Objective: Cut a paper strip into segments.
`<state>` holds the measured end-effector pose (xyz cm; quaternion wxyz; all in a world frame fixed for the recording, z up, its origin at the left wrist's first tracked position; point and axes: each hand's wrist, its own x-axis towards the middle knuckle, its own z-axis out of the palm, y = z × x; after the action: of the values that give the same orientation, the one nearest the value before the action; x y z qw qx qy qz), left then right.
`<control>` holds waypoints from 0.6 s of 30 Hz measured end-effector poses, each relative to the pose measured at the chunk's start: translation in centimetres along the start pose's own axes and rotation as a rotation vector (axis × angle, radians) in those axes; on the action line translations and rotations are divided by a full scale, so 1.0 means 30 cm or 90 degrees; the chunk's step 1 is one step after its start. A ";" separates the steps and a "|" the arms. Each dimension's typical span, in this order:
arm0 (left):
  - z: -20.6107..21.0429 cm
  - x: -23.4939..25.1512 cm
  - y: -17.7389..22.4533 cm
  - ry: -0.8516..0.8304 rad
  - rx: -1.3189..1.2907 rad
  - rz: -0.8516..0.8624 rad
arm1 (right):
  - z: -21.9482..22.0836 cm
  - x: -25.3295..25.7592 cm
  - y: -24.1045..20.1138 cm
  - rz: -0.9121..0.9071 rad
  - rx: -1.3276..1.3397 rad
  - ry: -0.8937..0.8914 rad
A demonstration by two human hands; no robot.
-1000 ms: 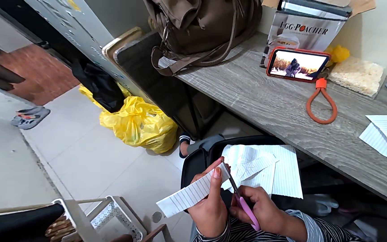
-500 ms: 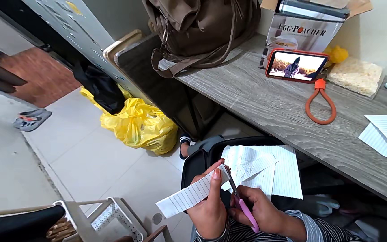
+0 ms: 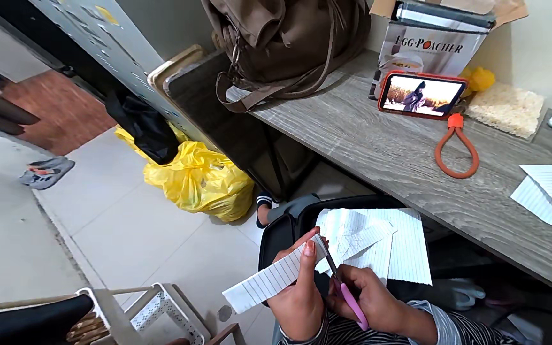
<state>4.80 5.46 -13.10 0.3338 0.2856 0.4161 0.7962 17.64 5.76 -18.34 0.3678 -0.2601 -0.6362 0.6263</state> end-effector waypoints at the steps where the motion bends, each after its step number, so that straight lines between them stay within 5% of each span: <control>1: 0.000 0.001 0.000 0.000 -0.002 0.000 | 0.000 -0.001 0.002 -0.005 0.003 0.004; 18: -0.007 -0.002 0.000 0.012 -0.006 -0.003 | -0.002 -0.004 -0.005 0.017 -0.016 -0.015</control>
<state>4.69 5.31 -13.22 0.3334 0.2754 0.4160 0.8000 17.79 5.69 -18.21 0.3484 -0.2655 -0.6447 0.6265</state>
